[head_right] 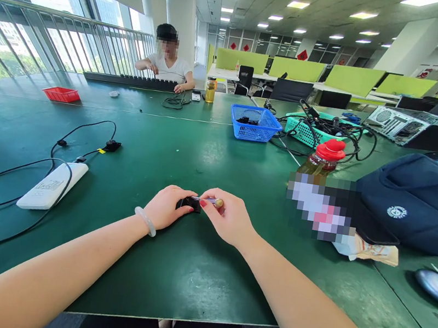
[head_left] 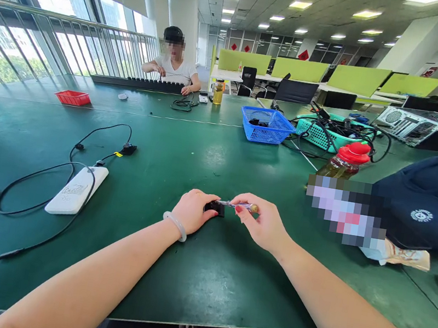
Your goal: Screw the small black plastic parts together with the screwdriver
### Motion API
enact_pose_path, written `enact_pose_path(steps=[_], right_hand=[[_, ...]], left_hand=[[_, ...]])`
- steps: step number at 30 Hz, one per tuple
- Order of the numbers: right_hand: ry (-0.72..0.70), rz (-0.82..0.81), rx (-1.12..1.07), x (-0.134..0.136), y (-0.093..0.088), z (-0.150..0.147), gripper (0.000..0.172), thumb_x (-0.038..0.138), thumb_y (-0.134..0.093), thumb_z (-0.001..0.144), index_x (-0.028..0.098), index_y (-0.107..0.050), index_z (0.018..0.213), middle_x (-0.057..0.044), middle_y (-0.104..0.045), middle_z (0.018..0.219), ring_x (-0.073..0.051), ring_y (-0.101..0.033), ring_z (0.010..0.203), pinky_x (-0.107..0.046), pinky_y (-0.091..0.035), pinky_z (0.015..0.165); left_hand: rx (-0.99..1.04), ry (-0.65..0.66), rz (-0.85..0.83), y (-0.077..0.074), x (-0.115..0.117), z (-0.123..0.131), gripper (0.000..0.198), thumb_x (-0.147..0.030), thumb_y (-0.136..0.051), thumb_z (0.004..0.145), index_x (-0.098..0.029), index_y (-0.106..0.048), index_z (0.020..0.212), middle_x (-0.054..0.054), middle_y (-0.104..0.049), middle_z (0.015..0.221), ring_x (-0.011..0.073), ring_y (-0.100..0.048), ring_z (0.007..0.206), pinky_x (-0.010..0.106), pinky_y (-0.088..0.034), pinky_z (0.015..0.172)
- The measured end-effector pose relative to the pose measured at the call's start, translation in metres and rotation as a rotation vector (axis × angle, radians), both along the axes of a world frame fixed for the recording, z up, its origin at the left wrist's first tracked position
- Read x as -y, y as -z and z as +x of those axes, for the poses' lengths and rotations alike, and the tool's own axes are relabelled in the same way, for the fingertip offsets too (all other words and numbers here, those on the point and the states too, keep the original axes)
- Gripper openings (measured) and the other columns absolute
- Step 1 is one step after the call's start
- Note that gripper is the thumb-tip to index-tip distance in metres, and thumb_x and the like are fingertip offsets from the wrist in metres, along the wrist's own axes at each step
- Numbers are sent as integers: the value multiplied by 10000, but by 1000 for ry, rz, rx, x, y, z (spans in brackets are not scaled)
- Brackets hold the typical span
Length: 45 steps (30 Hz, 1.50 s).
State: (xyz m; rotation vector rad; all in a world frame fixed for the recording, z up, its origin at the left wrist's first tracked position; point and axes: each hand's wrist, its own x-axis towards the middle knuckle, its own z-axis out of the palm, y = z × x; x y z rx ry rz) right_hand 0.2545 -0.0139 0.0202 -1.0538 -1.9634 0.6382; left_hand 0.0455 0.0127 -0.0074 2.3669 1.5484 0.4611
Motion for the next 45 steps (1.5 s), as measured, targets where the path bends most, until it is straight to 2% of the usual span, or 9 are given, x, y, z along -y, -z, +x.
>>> enact_pose_path(steps=[4, 12, 17, 23, 26, 28, 35, 39, 45], right_hand=[[35, -18, 21, -1, 1, 2, 258, 442, -472, 953, 215, -591, 982, 5, -613, 701, -129, -549, 552, -258, -431, 552], [115, 94, -82, -2, 2, 6, 324, 510, -433, 974, 228, -517, 839, 56, -421, 548, -114, -382, 472, -250, -347, 499], [88, 139, 3, -1, 1, 9, 265, 434, -433, 983, 222, -525, 854, 49, -458, 563, -117, -410, 490, -249, -370, 529], [-102, 321, 210, 2, -1, 6, 127, 320, -544, 921, 211, -568, 862, 8, -600, 696, -114, -507, 557, -236, -422, 572], [-282, 417, 215, 4, 2, 3, 71, 287, -604, 906, 216, -607, 903, -1, -649, 755, -115, -570, 603, -230, -449, 593], [-333, 435, 183, 3, 4, 3, 55, 247, -593, 917, 220, -626, 952, -11, -677, 801, -118, -610, 640, -232, -477, 625], [14, 283, 1, -4, 4, 12, 118, 247, -481, 959, 220, -593, 931, -19, -650, 777, -137, -576, 606, -265, -470, 581], [0, 257, -37, -6, 5, 13, 116, 248, -475, 959, 215, -576, 913, -2, -617, 748, -118, -519, 557, -256, -446, 561], [-30, 310, 4, -4, 6, 11, 100, 217, -487, 944, 218, -583, 913, 10, -598, 727, -125, -530, 592, -250, -437, 580]], left_hand=[[17, -2, -5, -1, 1, 0, 332, -314, -618, 888, -266, -674, 1212, 64, -706, 1097, 253, -573, 1125, 413, -441, 1031], [7, -11, -25, -5, 2, 2, 351, -318, -615, 893, -267, -667, 1236, 75, -697, 1128, 262, -566, 1144, 420, -436, 1039], [0, -18, -29, -4, 1, 3, 367, -321, -618, 895, -262, -658, 1254, 79, -696, 1140, 260, -563, 1159, 416, -428, 1050], [2, -3, -17, -3, 1, 3, 369, -313, -624, 891, -245, -657, 1253, 71, -697, 1154, 251, -567, 1153, 400, -428, 1046], [12, -10, -17, -2, 1, 3, 367, -307, -618, 893, -243, -659, 1252, 70, -696, 1157, 244, -565, 1159, 388, -423, 1050], [16, -12, -13, -1, 0, 3, 364, -316, -615, 895, -245, -662, 1249, 69, -696, 1158, 243, -563, 1163, 385, -420, 1053], [-12, -14, -13, -2, 0, 3, 362, -331, -626, 892, -263, -662, 1246, 73, -700, 1118, 253, -578, 1127, 395, -444, 1016], [-12, -10, -17, -3, 1, 3, 363, -329, -630, 893, -256, -660, 1248, 79, -698, 1126, 253, -576, 1132, 394, -440, 1021], [-9, 4, -3, -2, 0, 2, 354, -321, -633, 892, -248, -663, 1237, 75, -703, 1117, 249, -582, 1119, 395, -442, 1016]])
